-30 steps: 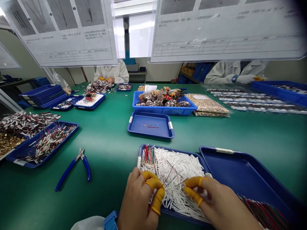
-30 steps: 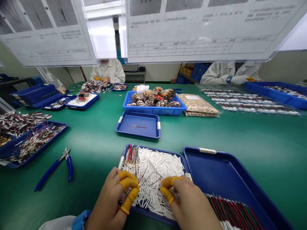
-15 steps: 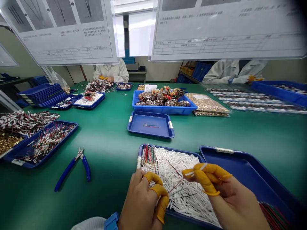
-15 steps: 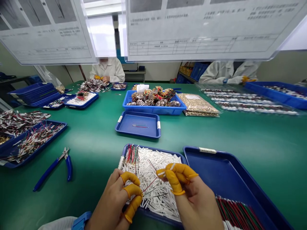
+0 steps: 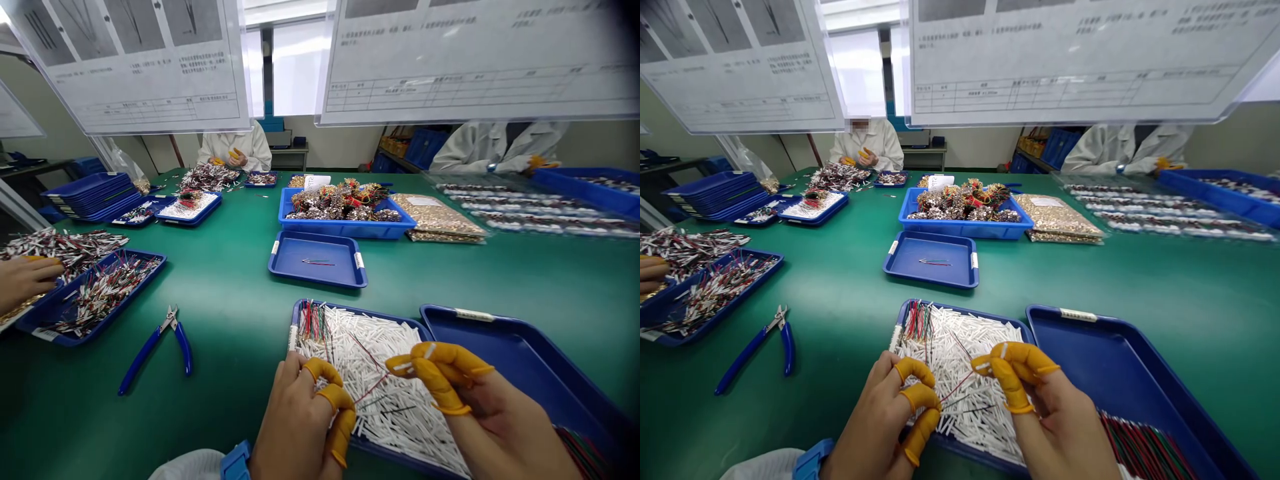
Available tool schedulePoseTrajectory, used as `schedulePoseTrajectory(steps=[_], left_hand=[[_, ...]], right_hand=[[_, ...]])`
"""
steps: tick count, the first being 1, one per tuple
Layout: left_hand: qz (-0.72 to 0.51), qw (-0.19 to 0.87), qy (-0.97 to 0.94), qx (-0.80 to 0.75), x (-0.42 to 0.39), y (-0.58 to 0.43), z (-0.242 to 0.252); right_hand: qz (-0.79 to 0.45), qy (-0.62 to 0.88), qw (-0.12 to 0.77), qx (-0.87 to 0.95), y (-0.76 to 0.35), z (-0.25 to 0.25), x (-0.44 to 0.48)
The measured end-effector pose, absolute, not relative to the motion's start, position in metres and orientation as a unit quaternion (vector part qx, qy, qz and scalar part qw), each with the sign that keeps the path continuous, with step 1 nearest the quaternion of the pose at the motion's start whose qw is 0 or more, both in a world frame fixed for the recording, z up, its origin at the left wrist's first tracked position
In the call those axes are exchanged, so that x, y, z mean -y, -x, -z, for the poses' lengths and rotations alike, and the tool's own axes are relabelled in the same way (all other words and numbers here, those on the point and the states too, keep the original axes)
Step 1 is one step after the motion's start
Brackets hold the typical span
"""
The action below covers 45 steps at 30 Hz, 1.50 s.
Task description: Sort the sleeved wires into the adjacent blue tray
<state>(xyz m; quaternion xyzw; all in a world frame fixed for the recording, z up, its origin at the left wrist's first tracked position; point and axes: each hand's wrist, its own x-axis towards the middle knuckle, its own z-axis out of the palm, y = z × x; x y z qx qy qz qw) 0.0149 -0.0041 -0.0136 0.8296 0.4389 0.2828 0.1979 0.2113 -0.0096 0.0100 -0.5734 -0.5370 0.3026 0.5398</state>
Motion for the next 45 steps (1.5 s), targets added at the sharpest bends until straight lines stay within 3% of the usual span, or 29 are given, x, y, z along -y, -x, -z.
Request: schedulePoseTrajectory(steps=[10, 17, 29, 34, 40, 45], left_hand=[[-0.255, 0.201, -0.831, -0.451, 0.004, -0.016, 0.010], [-0.284, 0.201, -0.824, -0.446, 0.004, -0.017, 0.012], [-0.282, 0.190, -0.825, -0.451, 0.005, -0.017, 0.011], [-0.265, 0.246, -0.831, -0.424, 0.002, -0.011, 0.003], [-0.348, 0.277, -0.799, -0.405, 0.004, -0.009, 0.003], [-0.416, 0.291, -0.775, -0.377, 0.004, -0.010, 0.004]], right_hand=[[-0.322, 0.589, 0.483, 0.562, -0.210, -0.011, 0.009], [-0.277, 0.610, 0.497, 0.552, -0.216, -0.015, 0.011], [-0.330, 0.623, 0.461, 0.539, -0.221, -0.002, 0.016], [-0.453, 0.587, 0.461, 0.488, -0.210, -0.010, 0.015], [-0.534, 0.500, 0.609, 0.305, -0.172, -0.012, 0.011], [-0.621, 0.447, 0.566, 0.306, -0.155, -0.006, 0.018]])
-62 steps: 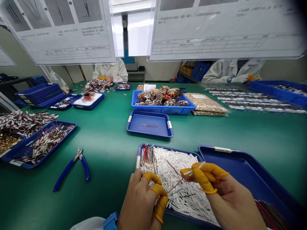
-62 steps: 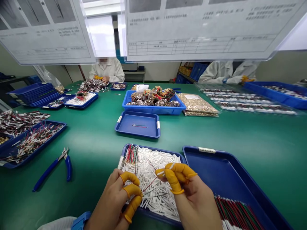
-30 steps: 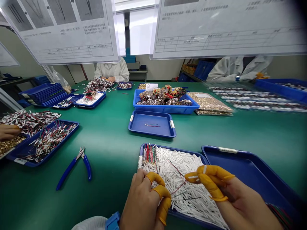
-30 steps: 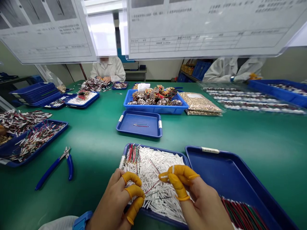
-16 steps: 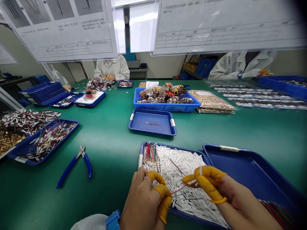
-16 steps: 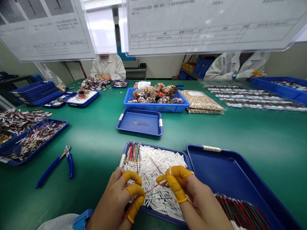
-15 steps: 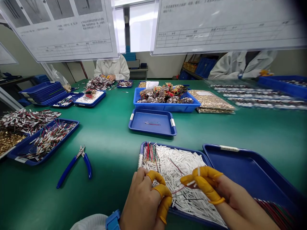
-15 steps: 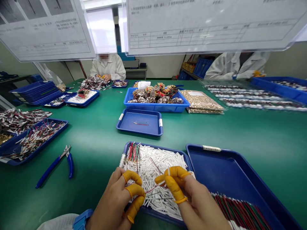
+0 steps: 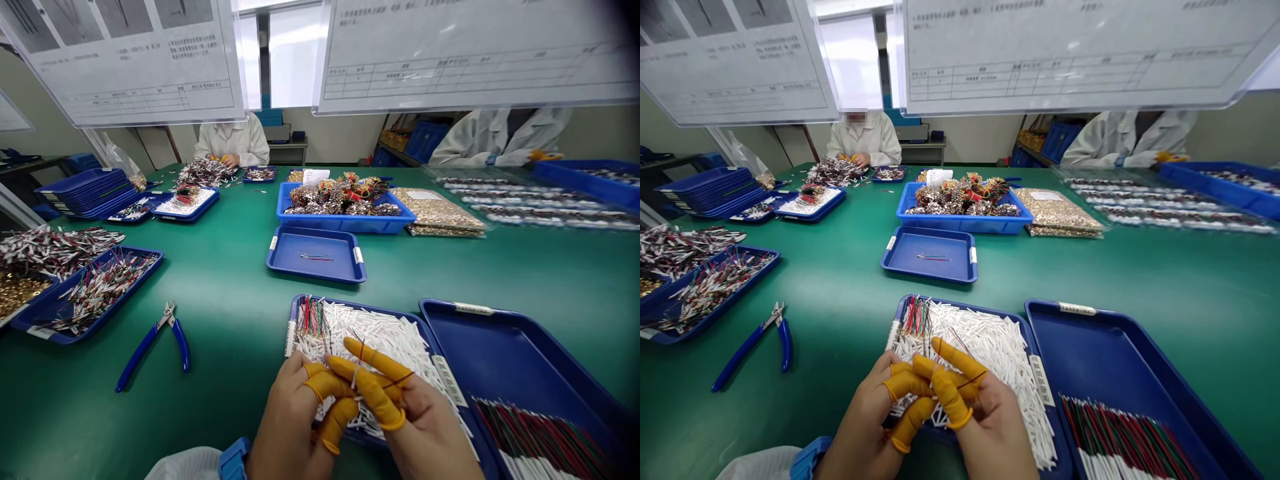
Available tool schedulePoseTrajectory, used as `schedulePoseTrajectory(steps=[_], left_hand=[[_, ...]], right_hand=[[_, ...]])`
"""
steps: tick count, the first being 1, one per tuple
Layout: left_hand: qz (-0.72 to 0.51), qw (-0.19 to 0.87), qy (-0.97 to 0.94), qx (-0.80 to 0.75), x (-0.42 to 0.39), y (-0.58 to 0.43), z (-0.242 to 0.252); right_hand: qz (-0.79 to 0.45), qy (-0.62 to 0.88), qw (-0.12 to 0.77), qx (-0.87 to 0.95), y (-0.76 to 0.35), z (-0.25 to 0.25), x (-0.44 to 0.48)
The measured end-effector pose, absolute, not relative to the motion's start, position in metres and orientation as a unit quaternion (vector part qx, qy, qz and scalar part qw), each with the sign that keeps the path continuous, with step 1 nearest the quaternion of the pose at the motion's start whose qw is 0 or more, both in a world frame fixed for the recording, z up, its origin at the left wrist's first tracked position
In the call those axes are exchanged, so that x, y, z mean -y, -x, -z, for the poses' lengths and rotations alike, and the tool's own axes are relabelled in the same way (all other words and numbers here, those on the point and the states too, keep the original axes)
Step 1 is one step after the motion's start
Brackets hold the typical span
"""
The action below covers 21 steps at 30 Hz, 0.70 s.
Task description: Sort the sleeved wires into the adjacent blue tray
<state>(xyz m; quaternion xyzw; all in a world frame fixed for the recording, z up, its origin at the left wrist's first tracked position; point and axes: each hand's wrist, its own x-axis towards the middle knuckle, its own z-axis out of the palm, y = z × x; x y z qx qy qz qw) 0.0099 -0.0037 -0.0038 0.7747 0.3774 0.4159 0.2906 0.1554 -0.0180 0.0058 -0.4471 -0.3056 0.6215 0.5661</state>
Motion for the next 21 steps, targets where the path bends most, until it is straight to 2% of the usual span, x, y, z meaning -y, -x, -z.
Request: schedulePoseTrajectory(steps=[7, 15, 21], left_hand=[[-0.435, 0.284, -0.772, -0.365, 0.003, -0.011, 0.003], [-0.426, 0.347, -0.742, -0.384, 0.003, -0.013, -0.002], [-0.453, 0.371, -0.706, -0.398, 0.002, -0.013, -0.002]], right_hand=[[-0.615, 0.444, 0.588, 0.280, -0.159, -0.012, 0.018], [-0.617, 0.452, 0.615, 0.191, -0.145, -0.005, 0.020], [-0.643, 0.418, 0.591, 0.249, -0.145, 0.003, 0.022]])
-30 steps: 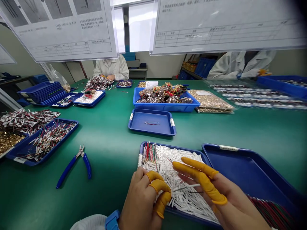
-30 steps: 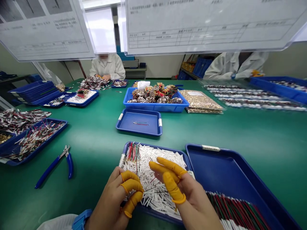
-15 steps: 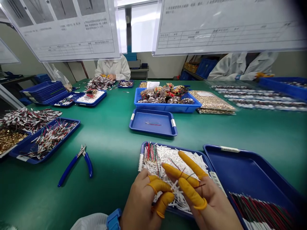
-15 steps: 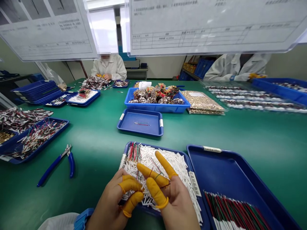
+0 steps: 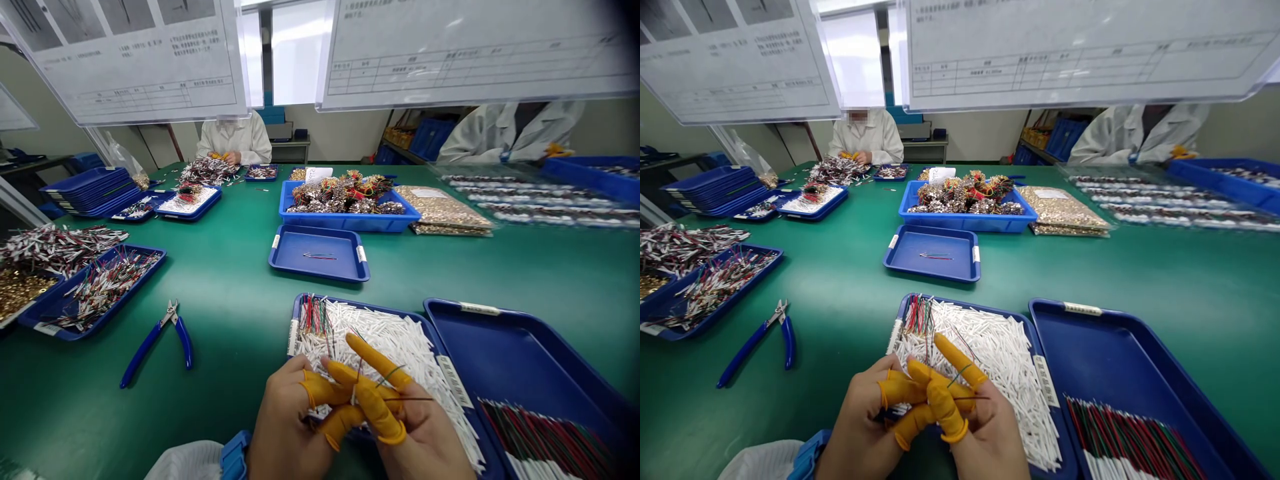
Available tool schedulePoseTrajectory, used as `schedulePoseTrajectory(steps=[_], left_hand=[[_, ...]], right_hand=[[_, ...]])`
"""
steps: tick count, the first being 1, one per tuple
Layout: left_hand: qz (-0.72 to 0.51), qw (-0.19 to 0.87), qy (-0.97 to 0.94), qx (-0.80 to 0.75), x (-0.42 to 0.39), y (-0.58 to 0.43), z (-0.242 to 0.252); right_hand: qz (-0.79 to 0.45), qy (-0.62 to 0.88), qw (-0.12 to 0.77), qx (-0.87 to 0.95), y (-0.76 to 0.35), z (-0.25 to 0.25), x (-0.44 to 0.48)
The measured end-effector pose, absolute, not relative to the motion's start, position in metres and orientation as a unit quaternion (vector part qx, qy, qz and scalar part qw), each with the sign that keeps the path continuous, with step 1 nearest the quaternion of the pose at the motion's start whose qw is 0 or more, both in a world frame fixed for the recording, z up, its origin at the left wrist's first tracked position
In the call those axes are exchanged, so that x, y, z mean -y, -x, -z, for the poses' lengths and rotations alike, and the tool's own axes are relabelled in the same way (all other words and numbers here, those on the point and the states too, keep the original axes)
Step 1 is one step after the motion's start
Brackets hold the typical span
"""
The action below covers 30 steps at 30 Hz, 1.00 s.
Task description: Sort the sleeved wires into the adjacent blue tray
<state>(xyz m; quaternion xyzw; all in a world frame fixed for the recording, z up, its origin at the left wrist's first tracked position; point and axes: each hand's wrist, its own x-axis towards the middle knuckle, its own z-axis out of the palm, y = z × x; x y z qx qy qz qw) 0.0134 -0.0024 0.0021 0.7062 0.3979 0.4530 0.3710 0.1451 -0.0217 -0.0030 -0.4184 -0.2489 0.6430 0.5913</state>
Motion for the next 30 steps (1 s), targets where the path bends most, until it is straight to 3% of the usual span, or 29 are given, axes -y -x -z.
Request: schedulePoseTrajectory(steps=[8, 17, 22, 27, 30], left_hand=[[-0.422, 0.284, -0.780, -0.363, 0.001, -0.012, 0.001], [-0.404, 0.177, -0.819, -0.367, 0.001, -0.009, 0.003], [-0.426, 0.197, -0.813, -0.345, 0.003, -0.012, -0.002], [-0.451, 0.220, -0.777, -0.380, 0.005, -0.007, 0.000], [-0.408, 0.298, -0.773, -0.384, 0.004, -0.007, -0.005]], right_hand=[[-0.605, 0.451, 0.547, 0.362, -0.142, -0.003, 0.025], [-0.408, 0.516, 0.526, 0.539, -0.173, 0.002, 0.021], [-0.366, 0.506, 0.557, 0.548, -0.167, 0.001, 0.024], [-0.378, 0.498, 0.514, 0.587, -0.170, -0.004, 0.021], [-0.398, 0.492, 0.490, 0.599, -0.173, -0.006, 0.020]])
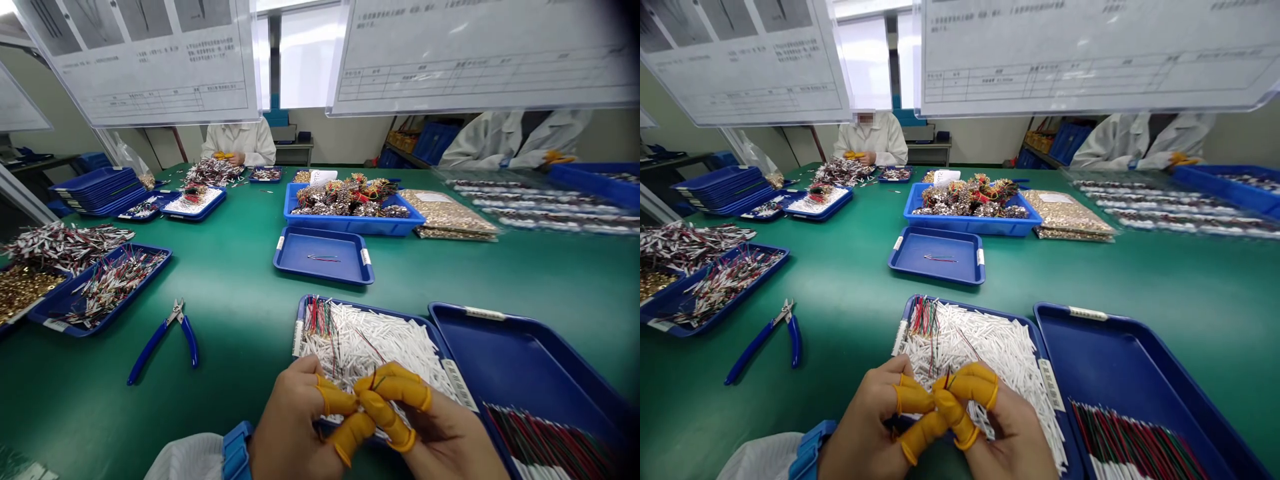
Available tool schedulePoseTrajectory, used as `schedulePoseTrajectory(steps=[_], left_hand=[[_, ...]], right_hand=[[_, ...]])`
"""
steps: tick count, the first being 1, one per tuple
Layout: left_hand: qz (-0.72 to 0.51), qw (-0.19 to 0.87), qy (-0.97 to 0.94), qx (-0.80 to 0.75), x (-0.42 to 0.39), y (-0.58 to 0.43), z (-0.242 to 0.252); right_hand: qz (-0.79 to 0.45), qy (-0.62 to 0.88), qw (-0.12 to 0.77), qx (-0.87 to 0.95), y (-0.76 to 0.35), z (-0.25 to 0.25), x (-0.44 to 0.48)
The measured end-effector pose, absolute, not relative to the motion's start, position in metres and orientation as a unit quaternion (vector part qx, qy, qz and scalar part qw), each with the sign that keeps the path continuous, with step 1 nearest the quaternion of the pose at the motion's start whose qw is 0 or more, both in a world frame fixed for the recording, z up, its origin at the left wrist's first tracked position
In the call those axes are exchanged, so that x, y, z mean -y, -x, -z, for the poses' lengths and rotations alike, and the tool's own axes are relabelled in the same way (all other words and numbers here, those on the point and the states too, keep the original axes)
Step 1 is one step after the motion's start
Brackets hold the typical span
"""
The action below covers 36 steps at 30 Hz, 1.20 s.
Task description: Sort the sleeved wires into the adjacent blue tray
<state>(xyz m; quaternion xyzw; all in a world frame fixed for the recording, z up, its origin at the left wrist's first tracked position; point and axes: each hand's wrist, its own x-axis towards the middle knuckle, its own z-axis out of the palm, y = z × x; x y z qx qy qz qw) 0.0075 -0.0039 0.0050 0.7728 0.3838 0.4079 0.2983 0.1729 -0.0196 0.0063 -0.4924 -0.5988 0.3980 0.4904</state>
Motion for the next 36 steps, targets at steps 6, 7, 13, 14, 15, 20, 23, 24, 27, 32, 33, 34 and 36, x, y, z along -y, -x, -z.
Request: schedulePoseTrajectory(steps=[6, 7, 13, 14, 15, 20, 23, 24, 27, 32, 33, 34, 36], left_hand=[[-0.356, 0.343, -0.770, -0.403, 0.005, -0.013, -0.009], [-0.354, 0.339, -0.773, -0.403, 0.005, -0.013, -0.007], [-0.309, 0.201, -0.808, -0.459, -0.004, -0.004, -0.005], [-0.282, 0.162, -0.811, -0.486, -0.007, -0.002, -0.007], [-0.253, 0.124, -0.816, -0.504, -0.011, -0.002, -0.009], [-0.110, 0.024, -0.845, -0.523, -0.023, -0.013, -0.018], [-0.087, 0.016, -0.848, -0.523, -0.025, -0.021, -0.019], [-0.081, 0.019, -0.845, -0.528, -0.025, -0.023, -0.019], [-0.065, 0.037, -0.833, -0.548, -0.026, -0.025, -0.021], [-0.066, 0.064, -0.830, -0.549, -0.025, -0.026, -0.025], [-0.069, 0.060, -0.833, -0.546, -0.025, -0.027, -0.025], [-0.071, 0.057, -0.835, -0.542, -0.024, -0.027, -0.025], [-0.078, 0.061, -0.836, -0.539, -0.023, -0.028, -0.025]], right_hand=[[-0.357, 0.517, 0.488, 0.606, -0.168, 0.001, 0.022], [-0.344, 0.526, 0.483, 0.610, -0.171, 0.001, 0.022], [-0.234, 0.659, 0.371, 0.611, -0.241, -0.022, 0.026], [-0.217, 0.687, 0.337, 0.606, -0.257, -0.029, 0.029], [-0.199, 0.716, 0.299, 0.599, -0.273, -0.035, 0.032], [-0.140, 0.791, 0.174, 0.570, -0.327, -0.052, 0.046], [-0.140, 0.785, 0.164, 0.581, -0.338, -0.044, 0.046], [-0.138, 0.782, 0.161, 0.586, -0.340, -0.040, 0.046], [-0.136, 0.781, 0.147, 0.591, -0.343, -0.027, 0.043], [-0.093, 0.808, 0.144, 0.564, -0.334, -0.028, 0.038], [-0.081, 0.811, 0.151, 0.559, -0.329, -0.030, 0.037], [-0.078, 0.809, 0.163, 0.560, -0.323, -0.032, 0.037], [-0.089, 0.792, 0.213, 0.565, -0.313, -0.032, 0.036]])
